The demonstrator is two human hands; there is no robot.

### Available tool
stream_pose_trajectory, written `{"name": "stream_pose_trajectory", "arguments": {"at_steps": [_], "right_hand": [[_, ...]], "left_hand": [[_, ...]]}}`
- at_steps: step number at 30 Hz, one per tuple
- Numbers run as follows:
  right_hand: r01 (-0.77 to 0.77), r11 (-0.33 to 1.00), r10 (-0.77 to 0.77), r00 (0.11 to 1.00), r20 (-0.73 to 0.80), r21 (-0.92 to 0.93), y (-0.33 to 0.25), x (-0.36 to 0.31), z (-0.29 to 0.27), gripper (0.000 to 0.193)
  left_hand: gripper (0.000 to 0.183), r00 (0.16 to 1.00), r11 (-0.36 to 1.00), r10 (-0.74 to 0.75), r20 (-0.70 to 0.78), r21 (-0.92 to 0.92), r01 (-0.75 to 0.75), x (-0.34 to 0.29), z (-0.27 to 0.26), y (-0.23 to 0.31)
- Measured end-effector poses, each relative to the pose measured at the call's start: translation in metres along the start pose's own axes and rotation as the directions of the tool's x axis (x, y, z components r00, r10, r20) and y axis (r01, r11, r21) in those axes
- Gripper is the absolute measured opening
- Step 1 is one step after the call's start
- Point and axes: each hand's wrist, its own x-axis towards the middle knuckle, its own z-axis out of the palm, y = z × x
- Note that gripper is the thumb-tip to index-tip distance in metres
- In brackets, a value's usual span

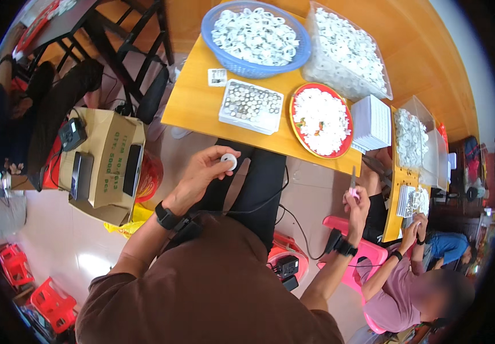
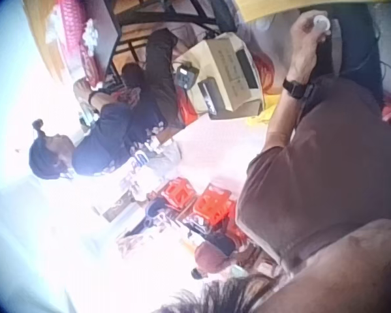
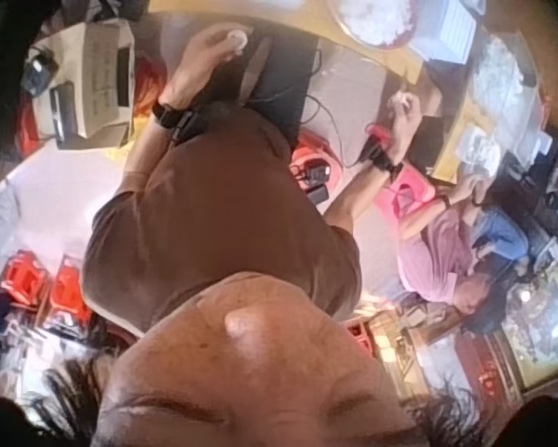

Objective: Manually assembling small white plastic rings with small black internal components and using scissors to trim or adjust parts.

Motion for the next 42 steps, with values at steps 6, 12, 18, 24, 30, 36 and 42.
{"name": "stream_pose_trajectory", "arguments": {"at_steps": [6, 12, 18, 24, 30, 36, 42], "right_hand": [[-0.062, 0.856, -0.062, 0.973, 0.220, 0.514, -0.065, -0.060, 0.090, 0.023], [0.067, 0.957, -0.162, 0.930, 0.329, 0.283, -0.125, -0.075, 0.157, 0.021], [0.319, 0.942, -0.335, 0.893, 0.300, 0.102, -0.132, -0.072, 0.167, 0.021], [0.469, 0.875, -0.430, 0.867, 0.252, -0.120, -0.147, -0.079, 0.167, 0.021], [0.640, 0.530, -0.607, 0.744, 0.278, -0.557, -0.155, -0.096, 0.177, 0.028], [0.669, 0.488, -0.591, 0.726, 0.352, -0.561, -0.157, -0.092, 0.184, 0.030], [0.462, 0.886, -0.388, 0.796, 0.464, -0.051, -0.144, -0.049, 0.163, 0.018]], "left_hand": [[0.022, 0.998, 0.986, 0.060, 0.024, 0.156, -0.063, 0.000, 0.005, 0.003], [0.024, 0.982, 0.963, 0.189, -0.030, 0.204, -0.179, -0.006, 0.006, 0.005], [0.025, 0.967, 0.956, 0.252, -0.017, 0.159, -0.246, -0.010, 0.001, 0.004], [0.029, 0.958, 0.886, 0.286, 0.022, 0.375, -0.273, -0.010, -0.001, 0.003], [0.027, 0.903, 0.736, 0.430, -0.008, 0.582, -0.346, -0.012, 0.015, 0.007], [0.027, 0.923, 0.725, 0.385, -0.018, 0.624, -0.290, -0.009, 0.007, 0.003], [0.023, 0.992, 0.898, 0.121, 0.021, 0.423, -0.118, -0.001, -0.014, 0.007]]}}
